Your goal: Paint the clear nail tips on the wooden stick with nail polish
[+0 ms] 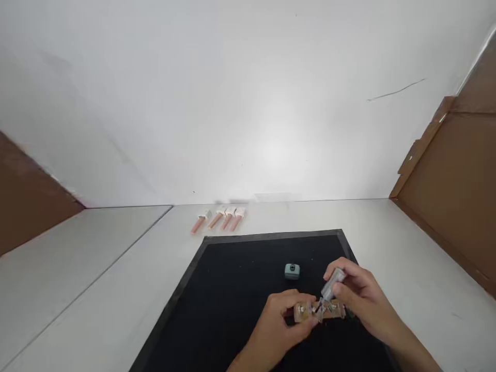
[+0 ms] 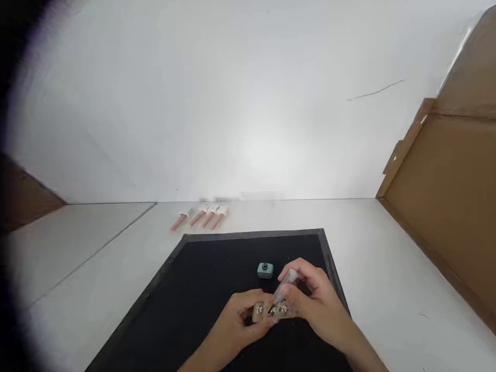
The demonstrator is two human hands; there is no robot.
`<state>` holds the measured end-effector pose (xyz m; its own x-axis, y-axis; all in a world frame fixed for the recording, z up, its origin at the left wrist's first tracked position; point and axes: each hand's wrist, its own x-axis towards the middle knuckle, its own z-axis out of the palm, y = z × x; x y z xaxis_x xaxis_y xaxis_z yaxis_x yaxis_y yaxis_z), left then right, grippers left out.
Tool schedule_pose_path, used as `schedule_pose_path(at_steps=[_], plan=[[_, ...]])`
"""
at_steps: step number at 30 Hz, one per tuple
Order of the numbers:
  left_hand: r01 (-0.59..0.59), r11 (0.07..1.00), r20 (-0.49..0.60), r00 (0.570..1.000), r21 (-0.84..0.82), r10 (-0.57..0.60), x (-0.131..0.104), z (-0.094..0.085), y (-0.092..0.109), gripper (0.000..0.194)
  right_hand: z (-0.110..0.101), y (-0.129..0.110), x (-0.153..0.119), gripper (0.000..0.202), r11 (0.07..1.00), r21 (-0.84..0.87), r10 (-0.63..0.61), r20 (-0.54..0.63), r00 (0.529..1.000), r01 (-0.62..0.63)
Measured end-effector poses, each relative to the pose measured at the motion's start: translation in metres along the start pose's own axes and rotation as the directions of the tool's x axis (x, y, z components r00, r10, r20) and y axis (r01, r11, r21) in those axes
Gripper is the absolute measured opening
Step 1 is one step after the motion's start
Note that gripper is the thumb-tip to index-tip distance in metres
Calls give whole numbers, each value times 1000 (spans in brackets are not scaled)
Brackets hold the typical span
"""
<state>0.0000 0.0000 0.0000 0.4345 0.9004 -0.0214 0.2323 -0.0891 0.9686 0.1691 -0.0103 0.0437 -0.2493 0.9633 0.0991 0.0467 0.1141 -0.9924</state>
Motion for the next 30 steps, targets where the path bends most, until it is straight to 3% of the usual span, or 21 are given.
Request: schedule_pose_path(at_steps=[4,13,30], plan=[[-15,1000,-10,1000,-18,14,-4,-2,0,21,0,-1,-1,24,998,-55,11,35,999,-9],[-30,999,-40,999,-35,28,-3,-1,-4,24,3,2,-1,24,995,57,72,97,993,-78],[-28,999,-16,999,-27,28,-5,-2,-3,19,7,2,0,27,997,-3,83,56,995,-83]])
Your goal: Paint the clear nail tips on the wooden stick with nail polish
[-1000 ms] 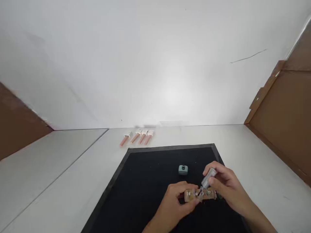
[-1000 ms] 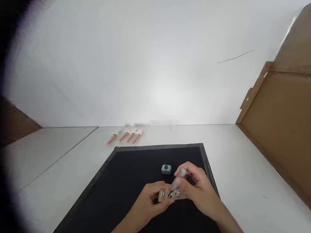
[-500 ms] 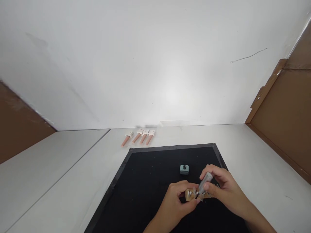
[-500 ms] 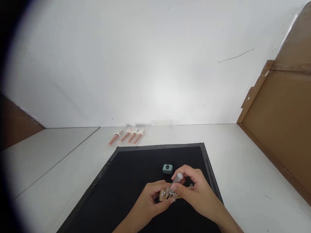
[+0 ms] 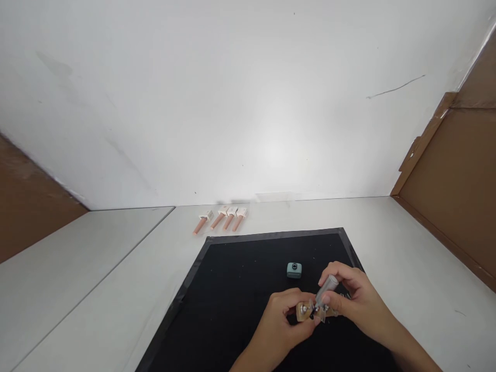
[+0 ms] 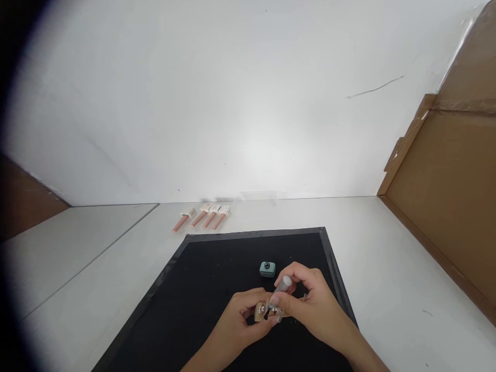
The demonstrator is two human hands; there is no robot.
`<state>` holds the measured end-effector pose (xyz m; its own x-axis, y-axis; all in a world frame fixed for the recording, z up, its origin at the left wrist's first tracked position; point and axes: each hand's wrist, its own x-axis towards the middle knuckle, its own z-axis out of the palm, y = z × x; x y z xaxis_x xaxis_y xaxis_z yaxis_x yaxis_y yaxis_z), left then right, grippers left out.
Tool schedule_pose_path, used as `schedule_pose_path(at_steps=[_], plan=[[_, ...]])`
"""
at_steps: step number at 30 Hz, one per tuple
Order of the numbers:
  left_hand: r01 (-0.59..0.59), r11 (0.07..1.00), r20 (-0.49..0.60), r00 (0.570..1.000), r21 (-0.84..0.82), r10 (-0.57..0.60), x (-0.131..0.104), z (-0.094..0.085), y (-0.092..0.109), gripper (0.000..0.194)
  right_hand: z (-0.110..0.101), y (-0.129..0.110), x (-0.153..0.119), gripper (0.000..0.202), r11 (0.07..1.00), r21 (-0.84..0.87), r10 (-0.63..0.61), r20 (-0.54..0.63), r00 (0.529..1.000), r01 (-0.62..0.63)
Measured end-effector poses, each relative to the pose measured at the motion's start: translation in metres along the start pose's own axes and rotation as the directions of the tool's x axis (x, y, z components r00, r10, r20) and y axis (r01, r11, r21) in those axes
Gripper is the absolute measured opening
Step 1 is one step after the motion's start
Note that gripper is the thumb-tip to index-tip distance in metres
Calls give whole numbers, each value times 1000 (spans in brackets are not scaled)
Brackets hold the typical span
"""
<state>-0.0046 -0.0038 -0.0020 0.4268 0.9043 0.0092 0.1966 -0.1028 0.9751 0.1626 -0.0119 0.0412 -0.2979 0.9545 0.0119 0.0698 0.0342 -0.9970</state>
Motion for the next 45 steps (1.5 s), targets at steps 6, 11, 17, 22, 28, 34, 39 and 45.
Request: schedule_pose_path(at_steps=[6,11,17,22,28,34,39,45], plan=[[-31,998,3,1000,53,31,-1,-1,2,20,0,1,0,25,1000,-13,-12,-7,1000,12],[-45,998,20,999,45,44,-1,-1,4,17,-1,0,1,22,996,-78,-56,-43,997,53],[-63,996,19,998,65,62,-2,-1,3,13,-1,0,2,21,990,-121,-79,-79,994,69],[-85,994,9,996,64,85,-3,0,3,12,-2,-1,1,23,994,-84,-81,-110,991,72],[-88,992,12,996,88,87,-2,-1,4,17,-4,1,-1,30,992,-80,-104,-60,993,100],[-69,992,15,998,105,67,-1,-1,2,13,-3,4,-2,27,991,-120,-64,7,998,64],[-64,992,31,998,104,61,-2,-2,4,16,0,1,1,25,996,-74,-60,-48,997,57],[-99,988,23,995,116,97,-3,-1,1,12,-3,2,2,19,985,-144,-122,-158,980,99]])
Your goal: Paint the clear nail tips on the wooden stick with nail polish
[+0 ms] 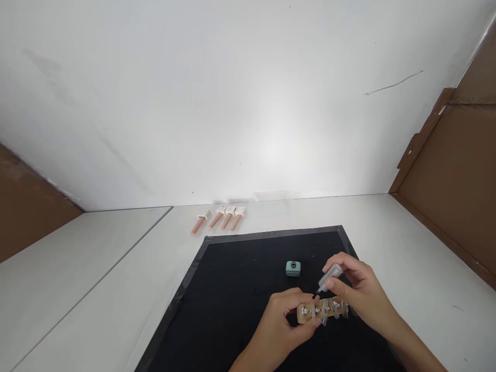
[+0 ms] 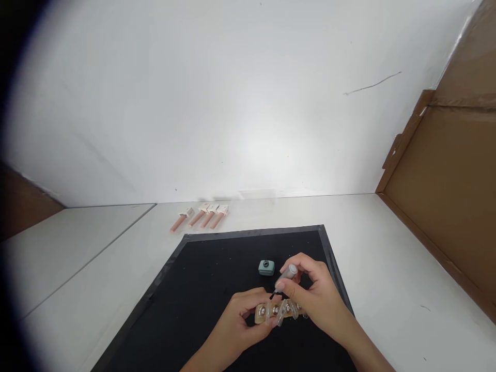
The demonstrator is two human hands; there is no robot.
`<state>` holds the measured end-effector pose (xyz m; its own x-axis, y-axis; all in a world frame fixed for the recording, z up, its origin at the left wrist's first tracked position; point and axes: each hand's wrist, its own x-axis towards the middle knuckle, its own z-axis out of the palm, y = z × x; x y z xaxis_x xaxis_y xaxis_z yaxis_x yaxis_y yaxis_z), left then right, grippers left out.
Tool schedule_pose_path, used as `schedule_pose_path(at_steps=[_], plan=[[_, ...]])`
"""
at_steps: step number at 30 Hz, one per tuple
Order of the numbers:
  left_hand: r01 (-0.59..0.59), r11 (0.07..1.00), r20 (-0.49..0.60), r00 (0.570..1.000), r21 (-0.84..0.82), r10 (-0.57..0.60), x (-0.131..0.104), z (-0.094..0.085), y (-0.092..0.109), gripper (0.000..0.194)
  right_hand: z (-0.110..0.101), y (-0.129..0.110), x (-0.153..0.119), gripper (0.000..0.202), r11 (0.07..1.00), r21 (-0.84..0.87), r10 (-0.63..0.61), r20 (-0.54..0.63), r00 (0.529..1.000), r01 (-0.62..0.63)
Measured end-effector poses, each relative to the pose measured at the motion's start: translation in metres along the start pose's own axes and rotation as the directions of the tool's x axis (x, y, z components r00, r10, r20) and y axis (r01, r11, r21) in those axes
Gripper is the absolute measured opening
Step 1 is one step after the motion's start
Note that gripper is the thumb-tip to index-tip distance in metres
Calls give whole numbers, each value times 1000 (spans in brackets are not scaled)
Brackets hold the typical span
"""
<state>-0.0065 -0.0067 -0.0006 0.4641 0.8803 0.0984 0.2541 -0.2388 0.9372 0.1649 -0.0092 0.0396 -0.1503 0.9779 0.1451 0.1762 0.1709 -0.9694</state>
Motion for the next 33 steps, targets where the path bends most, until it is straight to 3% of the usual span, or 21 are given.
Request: schedule_pose_path(at_steps=[3,8,12,16,21,26,33], plan=[[6,1000,-5,1000,-4,-6,0,0,-2,15,-1,0,0,24,999,10,-32,-12,999,32],[14,1000,-2,1000,-2,-14,1,-1,-1,19,-1,-1,-2,33,999,47,14,119,993,-20],[16,1000,-11,1000,7,-16,1,-1,1,15,0,0,-3,28,997,53,44,171,984,-54],[23,1000,5,1000,-2,-23,1,-1,2,15,1,-1,-1,24,995,62,66,149,987,-76],[18,1000,8,1000,11,-18,1,-1,0,12,1,-4,1,18,999,-50,-11,24,1000,12],[12,1000,-1,1000,8,-12,0,-1,-3,13,0,-1,0,22,999,-25,-42,-32,999,41],[29,1000,-7,1000,10,-29,0,-2,1,19,0,-1,-3,28,999,37,-14,87,996,11]])
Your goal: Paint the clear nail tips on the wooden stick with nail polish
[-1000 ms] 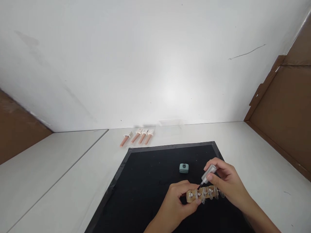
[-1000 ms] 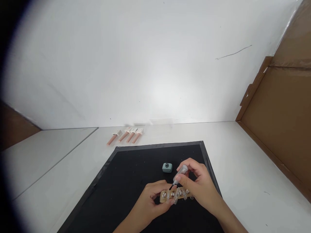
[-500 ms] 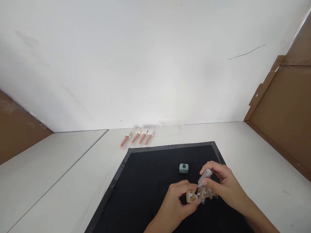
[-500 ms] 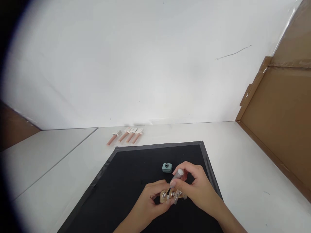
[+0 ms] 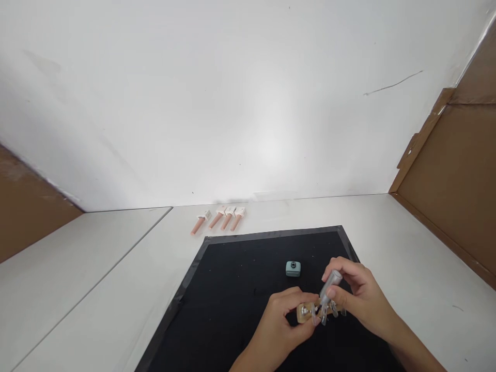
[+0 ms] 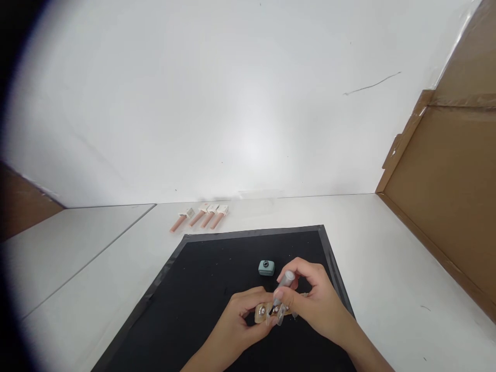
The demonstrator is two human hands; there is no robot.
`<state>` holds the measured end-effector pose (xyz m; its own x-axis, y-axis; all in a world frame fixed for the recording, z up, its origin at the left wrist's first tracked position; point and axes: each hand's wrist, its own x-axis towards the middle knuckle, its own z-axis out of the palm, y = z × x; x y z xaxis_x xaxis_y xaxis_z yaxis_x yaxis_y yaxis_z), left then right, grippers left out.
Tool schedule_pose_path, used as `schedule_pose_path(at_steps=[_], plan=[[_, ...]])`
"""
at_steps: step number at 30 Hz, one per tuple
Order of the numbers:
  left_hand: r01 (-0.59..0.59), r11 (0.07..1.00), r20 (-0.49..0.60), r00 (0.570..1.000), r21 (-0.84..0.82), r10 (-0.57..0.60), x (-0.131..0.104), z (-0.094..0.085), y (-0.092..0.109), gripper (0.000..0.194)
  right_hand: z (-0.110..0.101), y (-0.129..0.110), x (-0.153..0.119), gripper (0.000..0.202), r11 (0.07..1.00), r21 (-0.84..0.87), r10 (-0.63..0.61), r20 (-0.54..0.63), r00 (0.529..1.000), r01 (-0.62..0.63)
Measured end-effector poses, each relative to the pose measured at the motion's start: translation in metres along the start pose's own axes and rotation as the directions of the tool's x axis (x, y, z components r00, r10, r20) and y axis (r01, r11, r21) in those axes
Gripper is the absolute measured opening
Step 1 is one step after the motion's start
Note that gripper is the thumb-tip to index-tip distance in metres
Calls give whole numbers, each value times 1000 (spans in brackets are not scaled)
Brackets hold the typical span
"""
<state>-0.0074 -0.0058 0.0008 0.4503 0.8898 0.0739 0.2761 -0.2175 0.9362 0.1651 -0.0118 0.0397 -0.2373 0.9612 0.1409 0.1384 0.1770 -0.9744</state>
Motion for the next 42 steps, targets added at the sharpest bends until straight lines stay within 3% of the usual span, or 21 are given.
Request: schedule_pose_path(at_steps=[5,8,15,26,35,42], plan=[[4,1000,5,1000,8,-4,1,-1,4,16,2,-3,0,21,1000,-11,26,66,997,-26],[-11,1000,16,1000,-1,11,1,0,3,16,2,-3,3,17,998,-32,51,9,999,-51],[-24,999,6,1000,-22,24,-1,0,-2,14,0,0,3,10,997,-74,-17,-121,992,8],[37,995,0,999,-92,-37,1,-1,1,25,-1,-4,0,16,1000,0,18,75,997,-18],[-16,998,-14,1000,-68,15,-2,-1,-3,19,1,-6,4,7,995,-101,-20,-104,994,10],[-28,998,-35,999,-57,26,-2,-3,-4,22,0,-7,4,10,997,-65,-35,-114,993,28]])
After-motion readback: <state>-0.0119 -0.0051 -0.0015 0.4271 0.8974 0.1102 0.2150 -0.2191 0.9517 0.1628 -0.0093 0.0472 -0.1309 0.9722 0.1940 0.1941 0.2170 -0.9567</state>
